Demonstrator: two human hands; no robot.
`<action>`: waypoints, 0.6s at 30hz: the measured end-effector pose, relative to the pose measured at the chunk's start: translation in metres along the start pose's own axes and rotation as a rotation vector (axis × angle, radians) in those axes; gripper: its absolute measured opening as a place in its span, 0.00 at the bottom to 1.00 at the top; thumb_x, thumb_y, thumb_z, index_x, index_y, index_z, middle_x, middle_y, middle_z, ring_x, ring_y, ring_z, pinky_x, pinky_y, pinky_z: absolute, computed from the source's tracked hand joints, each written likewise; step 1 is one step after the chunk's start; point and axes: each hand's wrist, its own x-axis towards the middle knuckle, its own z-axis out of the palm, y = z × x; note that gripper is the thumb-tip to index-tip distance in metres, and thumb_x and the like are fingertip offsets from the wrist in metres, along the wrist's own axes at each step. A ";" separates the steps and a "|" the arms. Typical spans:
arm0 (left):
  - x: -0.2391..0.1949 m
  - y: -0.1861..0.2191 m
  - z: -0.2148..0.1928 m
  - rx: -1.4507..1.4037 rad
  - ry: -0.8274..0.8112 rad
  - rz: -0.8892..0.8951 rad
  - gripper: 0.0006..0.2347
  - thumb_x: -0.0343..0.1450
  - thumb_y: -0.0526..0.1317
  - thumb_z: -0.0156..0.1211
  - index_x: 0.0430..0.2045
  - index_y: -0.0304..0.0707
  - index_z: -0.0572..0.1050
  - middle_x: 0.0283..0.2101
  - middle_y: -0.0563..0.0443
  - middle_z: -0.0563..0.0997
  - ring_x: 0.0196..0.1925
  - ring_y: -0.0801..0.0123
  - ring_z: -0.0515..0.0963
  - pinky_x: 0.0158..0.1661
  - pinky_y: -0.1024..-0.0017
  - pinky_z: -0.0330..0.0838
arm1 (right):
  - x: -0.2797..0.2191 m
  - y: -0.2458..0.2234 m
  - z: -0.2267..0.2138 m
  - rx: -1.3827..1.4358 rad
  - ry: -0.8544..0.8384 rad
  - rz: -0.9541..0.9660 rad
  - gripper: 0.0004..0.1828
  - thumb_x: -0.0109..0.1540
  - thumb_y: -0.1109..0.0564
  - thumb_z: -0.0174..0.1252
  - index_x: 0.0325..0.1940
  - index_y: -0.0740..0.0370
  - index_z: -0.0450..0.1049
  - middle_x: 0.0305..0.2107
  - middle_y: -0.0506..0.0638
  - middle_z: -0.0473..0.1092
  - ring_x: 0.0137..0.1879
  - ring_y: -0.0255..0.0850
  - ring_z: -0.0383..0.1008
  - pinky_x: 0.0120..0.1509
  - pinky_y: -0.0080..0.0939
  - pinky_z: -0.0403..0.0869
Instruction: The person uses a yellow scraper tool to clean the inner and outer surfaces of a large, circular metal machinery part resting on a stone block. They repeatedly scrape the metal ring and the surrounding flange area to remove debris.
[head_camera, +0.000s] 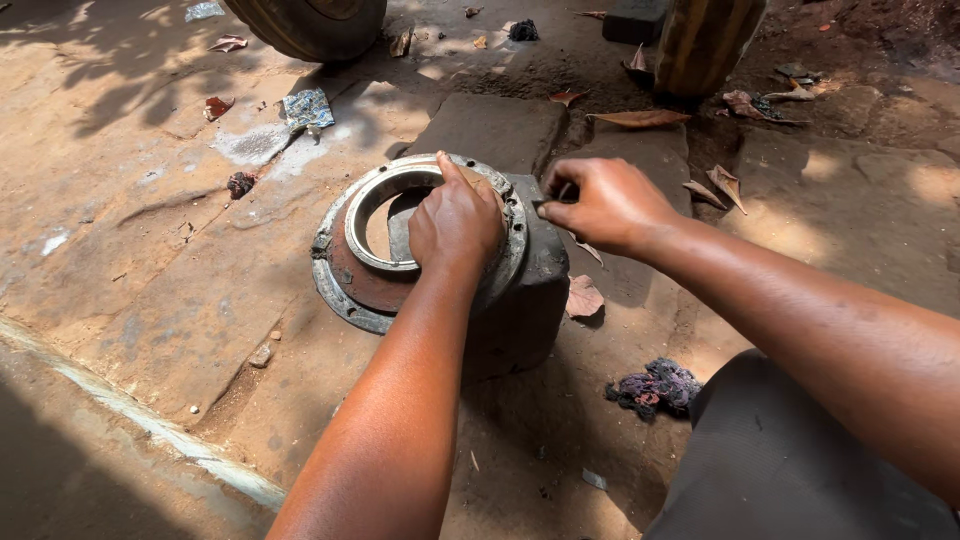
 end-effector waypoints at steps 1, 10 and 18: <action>-0.001 0.000 0.001 -0.004 -0.014 -0.004 0.33 0.75 0.52 0.45 0.72 0.30 0.49 0.42 0.38 0.84 0.45 0.51 0.84 0.44 0.56 0.77 | -0.003 -0.002 0.000 -0.079 0.063 -0.063 0.15 0.60 0.47 0.63 0.46 0.55 0.82 0.39 0.52 0.81 0.41 0.46 0.81 0.47 0.47 0.76; 0.004 -0.005 0.003 -0.017 -0.028 -0.009 0.35 0.73 0.53 0.47 0.72 0.32 0.49 0.43 0.37 0.84 0.46 0.51 0.84 0.45 0.56 0.77 | -0.017 -0.023 0.031 -0.381 0.118 -0.384 0.09 0.57 0.52 0.62 0.36 0.57 0.81 0.37 0.55 0.74 0.35 0.57 0.79 0.40 0.56 0.76; 0.008 -0.016 -0.003 -0.096 -0.137 0.033 0.37 0.71 0.53 0.48 0.72 0.38 0.40 0.50 0.37 0.79 0.53 0.47 0.79 0.50 0.54 0.72 | 0.008 -0.025 0.039 -0.401 0.183 -0.463 0.09 0.55 0.57 0.61 0.39 0.58 0.77 0.37 0.59 0.72 0.36 0.59 0.78 0.40 0.56 0.76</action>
